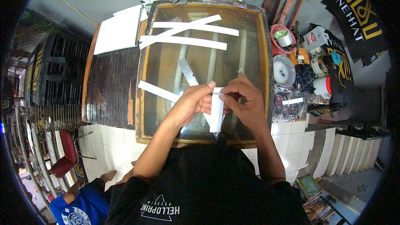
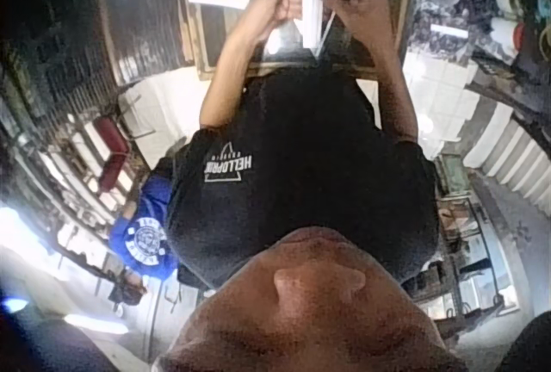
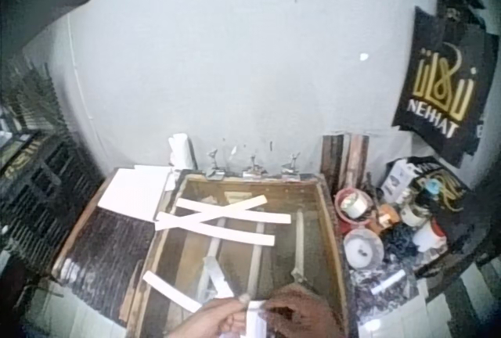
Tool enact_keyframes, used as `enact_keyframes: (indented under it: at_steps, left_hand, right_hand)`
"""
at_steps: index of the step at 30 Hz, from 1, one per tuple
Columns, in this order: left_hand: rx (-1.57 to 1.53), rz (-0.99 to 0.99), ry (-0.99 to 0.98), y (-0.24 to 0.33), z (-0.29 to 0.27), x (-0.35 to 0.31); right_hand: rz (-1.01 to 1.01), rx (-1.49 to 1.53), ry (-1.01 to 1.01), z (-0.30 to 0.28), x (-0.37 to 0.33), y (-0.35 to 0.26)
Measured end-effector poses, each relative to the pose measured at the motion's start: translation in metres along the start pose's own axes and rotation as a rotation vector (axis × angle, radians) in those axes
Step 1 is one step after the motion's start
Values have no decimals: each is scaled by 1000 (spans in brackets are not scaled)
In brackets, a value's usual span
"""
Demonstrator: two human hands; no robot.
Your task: The person uses a metal ruler and a utility knife to measure and cut strips of white paper on a glass-topped light table.
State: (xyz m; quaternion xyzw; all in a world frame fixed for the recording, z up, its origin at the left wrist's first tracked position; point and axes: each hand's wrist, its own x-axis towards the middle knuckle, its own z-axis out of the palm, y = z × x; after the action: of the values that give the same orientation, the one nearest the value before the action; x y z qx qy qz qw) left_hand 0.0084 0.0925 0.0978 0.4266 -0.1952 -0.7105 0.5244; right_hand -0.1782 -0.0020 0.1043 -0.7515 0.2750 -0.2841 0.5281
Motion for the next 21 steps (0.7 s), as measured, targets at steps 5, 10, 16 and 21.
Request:
enact_keyframes:
  at_steps: [5, 10, 16, 21]
  left_hand:
    - [6, 40, -24, -14, -13, 14]
    - [47, 38, 25, -4, -15, 24]
    - [35, 189, 223, 15, -52, 40]
    - [-18, 400, 410, 32, -85, 55]
  right_hand:
    - [-170, -152, -8, 2, -5, 7]
    - [-418, -305, -8, -8, -15, -2]
    - [-513, -155, -3, -40, -36, -23]
    - [-226, -23, 437, -58, -53, -17]
